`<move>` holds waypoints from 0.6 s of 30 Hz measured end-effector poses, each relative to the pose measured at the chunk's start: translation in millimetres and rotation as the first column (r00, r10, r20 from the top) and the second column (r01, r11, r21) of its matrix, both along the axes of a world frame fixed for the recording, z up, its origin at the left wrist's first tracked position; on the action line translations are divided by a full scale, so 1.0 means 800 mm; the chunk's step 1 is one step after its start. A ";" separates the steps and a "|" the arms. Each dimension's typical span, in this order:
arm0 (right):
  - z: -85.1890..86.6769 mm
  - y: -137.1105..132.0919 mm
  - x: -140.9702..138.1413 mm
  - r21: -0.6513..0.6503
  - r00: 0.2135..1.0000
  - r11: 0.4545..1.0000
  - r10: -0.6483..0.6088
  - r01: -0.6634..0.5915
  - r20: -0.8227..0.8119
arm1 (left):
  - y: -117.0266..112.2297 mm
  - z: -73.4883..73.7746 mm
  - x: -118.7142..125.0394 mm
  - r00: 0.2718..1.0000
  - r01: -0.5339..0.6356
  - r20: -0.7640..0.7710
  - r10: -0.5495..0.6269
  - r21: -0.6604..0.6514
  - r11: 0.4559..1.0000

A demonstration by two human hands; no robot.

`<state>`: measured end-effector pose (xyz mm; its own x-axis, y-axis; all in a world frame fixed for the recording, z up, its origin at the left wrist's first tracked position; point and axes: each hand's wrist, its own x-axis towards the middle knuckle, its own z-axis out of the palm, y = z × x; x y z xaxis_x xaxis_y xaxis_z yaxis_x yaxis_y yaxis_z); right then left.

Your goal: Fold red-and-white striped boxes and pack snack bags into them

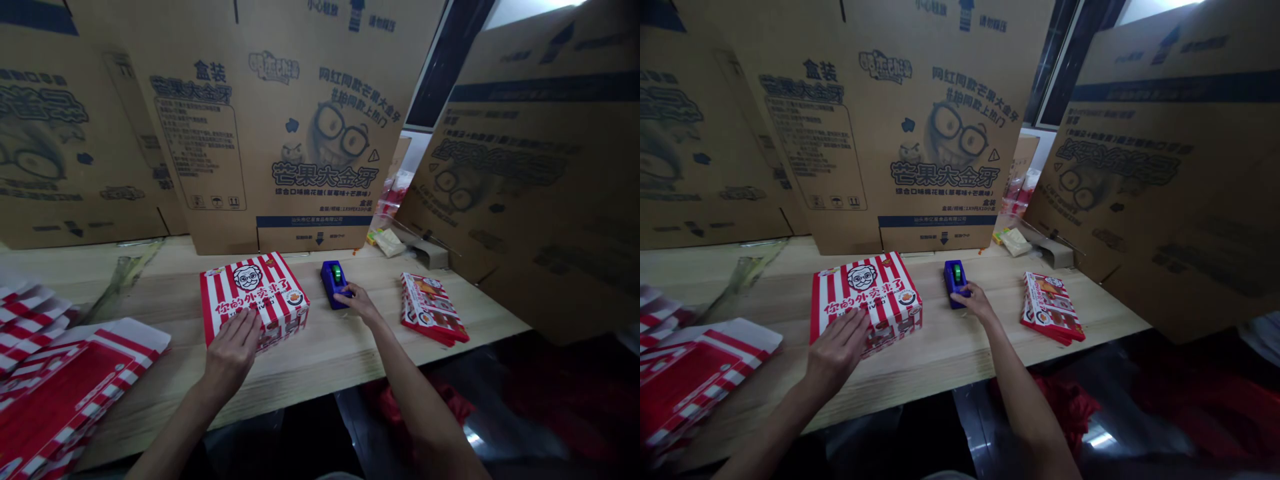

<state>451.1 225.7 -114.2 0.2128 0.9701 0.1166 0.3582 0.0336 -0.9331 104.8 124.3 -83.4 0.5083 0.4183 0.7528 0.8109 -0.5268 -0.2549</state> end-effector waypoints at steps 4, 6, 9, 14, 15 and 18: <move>-0.005 0.003 -0.013 0.017 0.990 0.989 -0.144 0.144 0.002 | 0.002 -0.004 -0.011 0.999 0.021 -0.023 -0.022 -0.030 0.999; -0.003 0.004 -0.017 0.032 0.977 0.977 -0.213 0.213 0.012 | 0.004 -0.004 -0.018 0.999 0.019 -0.030 -0.020 -0.029 0.999; 0.003 0.002 -0.021 0.060 0.959 0.957 -0.284 0.284 0.005 | 0.005 0.001 -0.026 0.999 0.032 -0.033 -0.033 -0.024 0.999; -0.001 0.002 -0.028 0.034 0.935 0.945 -0.317 0.325 -0.157 | -0.003 0.012 -0.026 0.999 -0.013 -0.046 0.010 -0.058 0.998; -0.005 0.003 -0.030 0.026 0.923 0.942 -0.322 0.335 -0.210 | -0.005 0.014 -0.023 0.999 -0.040 -0.034 0.038 -0.066 0.997; -0.016 -0.003 -0.034 0.030 0.871 0.929 -0.333 0.368 -0.361 | -0.012 0.017 -0.016 0.992 -0.126 0.020 0.128 -0.082 0.989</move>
